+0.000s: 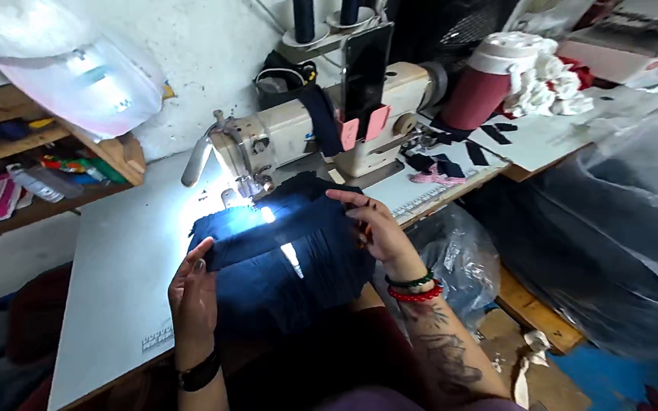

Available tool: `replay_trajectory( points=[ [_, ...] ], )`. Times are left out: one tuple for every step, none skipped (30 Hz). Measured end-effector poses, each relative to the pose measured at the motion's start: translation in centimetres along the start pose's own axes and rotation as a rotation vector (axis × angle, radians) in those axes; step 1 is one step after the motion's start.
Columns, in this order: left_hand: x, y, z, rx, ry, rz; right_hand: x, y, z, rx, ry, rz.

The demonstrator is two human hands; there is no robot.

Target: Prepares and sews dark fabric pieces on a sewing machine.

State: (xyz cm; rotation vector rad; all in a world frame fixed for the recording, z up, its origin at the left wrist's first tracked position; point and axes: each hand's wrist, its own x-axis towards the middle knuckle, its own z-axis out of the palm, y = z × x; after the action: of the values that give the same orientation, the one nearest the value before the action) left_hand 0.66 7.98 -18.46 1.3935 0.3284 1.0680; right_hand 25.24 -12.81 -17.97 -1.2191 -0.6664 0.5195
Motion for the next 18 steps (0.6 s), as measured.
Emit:
replay_trajectory(
  points=[
    [0.1,0.3,-0.1,0.065,0.054,-0.002,0.2,0.0,0.0,0.046,0.04,0.025],
    [0.2,0.6,0.0,0.162,0.08,-0.001,0.4,0.1,0.3,0.053,0.109,0.034],
    [0.4,0.9,0.0,0.243,0.08,-0.006,0.6,0.2,0.6,0.033,0.161,0.028],
    [0.5,1.2,0.0,0.285,0.079,-0.015,0.7,0.3,0.8,0.002,0.168,0.022],
    [0.7,1.5,0.0,0.303,0.082,-0.026,0.9,0.4,0.8,-0.025,0.162,0.023],
    [1.0,1.7,0.0,0.305,0.087,-0.033,1.1,0.4,0.8,-0.044,0.157,0.031],
    [1.2,1.7,0.0,0.3,0.095,-0.046,1.2,0.4,0.8,-0.056,0.157,0.043],
    [1.4,1.7,-0.1,0.293,0.105,-0.056,1.3,0.4,0.9,-0.064,0.164,0.058],
    [1.5,1.6,-0.1,0.279,0.117,-0.067,1.3,0.4,1.1,-0.068,0.184,0.073],
    [1.6,1.5,-0.2,0.263,0.133,-0.081,1.3,0.5,1.3,-0.064,0.212,0.085],
    [1.7,1.3,-0.1,0.25,0.153,-0.095,1.3,0.5,1.5,-0.058,0.24,0.097],
    [1.8,1.1,-0.1,0.245,0.173,-0.109,1.3,0.4,1.6,-0.053,0.257,0.106],
    [1.9,1.0,-0.1,0.236,0.194,-0.124,1.4,0.4,1.7,-0.047,0.269,0.11],
    [1.9,0.9,0.0,0.226,0.213,-0.137,1.3,0.5,1.8,-0.035,0.268,0.111],
    [1.9,0.7,0.0,0.217,0.229,-0.143,1.3,0.6,1.8,-0.013,0.257,0.108],
    [2.0,0.6,0.0,0.202,0.245,-0.142,1.2,0.7,1.8,0.017,0.245,0.104],
    [2.0,0.4,0.0,0.181,0.257,-0.138,1.2,0.9,1.8,0.04,0.232,0.103],
    [2.0,0.3,0.1,0.158,0.266,-0.135,1.2,1.1,1.8,0.053,0.216,0.102]
  ],
)
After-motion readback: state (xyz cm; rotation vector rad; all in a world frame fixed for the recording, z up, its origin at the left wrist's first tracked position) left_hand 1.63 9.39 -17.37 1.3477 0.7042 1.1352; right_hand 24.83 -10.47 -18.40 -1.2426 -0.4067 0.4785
